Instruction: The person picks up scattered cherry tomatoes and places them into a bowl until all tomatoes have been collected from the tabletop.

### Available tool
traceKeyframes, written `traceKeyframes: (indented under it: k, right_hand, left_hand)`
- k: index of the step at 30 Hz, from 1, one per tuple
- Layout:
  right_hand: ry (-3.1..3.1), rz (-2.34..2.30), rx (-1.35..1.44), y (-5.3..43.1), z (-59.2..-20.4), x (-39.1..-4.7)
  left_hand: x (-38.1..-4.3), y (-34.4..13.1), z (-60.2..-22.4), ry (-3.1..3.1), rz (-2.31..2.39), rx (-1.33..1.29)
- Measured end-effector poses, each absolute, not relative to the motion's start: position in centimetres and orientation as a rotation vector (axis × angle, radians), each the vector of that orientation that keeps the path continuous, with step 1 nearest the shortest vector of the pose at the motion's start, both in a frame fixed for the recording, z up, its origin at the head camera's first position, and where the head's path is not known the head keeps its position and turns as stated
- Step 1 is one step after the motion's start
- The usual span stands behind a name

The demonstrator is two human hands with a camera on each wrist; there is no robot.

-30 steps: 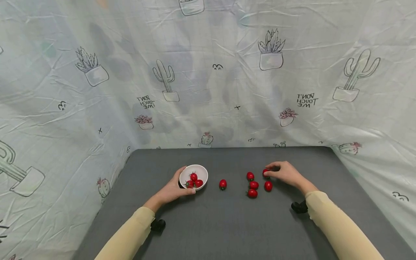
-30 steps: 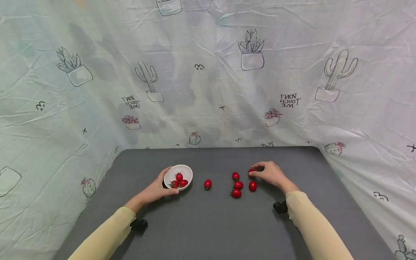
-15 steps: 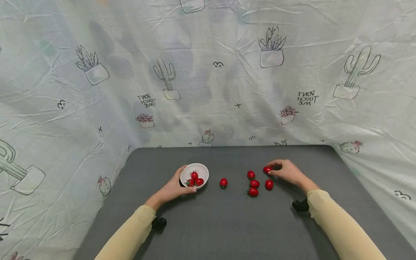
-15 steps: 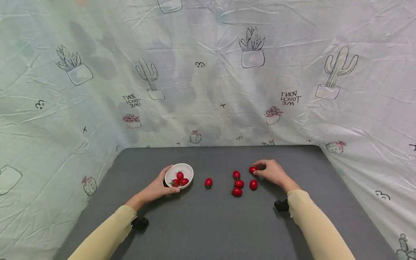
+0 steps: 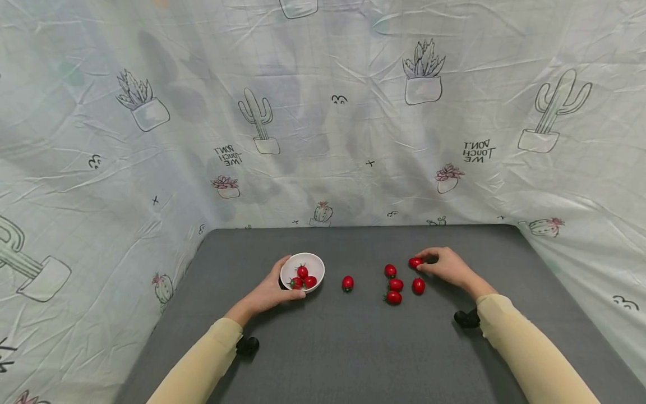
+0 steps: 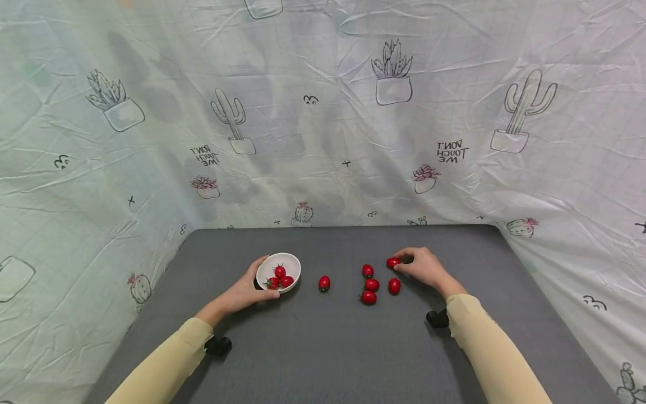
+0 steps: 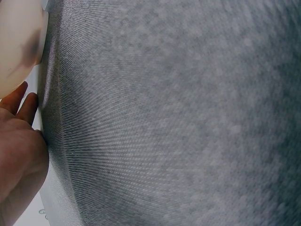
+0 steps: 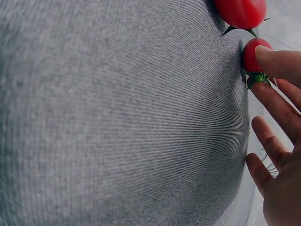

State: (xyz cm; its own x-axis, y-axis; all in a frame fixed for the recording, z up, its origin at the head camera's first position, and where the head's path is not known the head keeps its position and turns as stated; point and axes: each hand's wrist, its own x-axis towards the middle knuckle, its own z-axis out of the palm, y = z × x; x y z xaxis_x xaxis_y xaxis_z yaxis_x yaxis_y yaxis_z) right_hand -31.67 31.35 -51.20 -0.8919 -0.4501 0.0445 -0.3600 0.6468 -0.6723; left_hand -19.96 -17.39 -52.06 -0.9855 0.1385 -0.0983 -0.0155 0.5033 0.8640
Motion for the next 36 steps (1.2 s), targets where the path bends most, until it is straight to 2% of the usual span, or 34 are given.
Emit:
traceKeyframes:
  k: [15, 36]
  right_hand:
    - [2.752, -1.150, -0.772, 30.1, -49.2, -31.5]
    - [2.613, -1.273, -0.866, 22.6, -45.6, -29.8]
  left_hand:
    - [-20.0, -17.2, -51.7, 2.576, 1.493, 0.090]
    - [-20.0, -17.3, -51.8, 2.595, 1.482, 0.092]
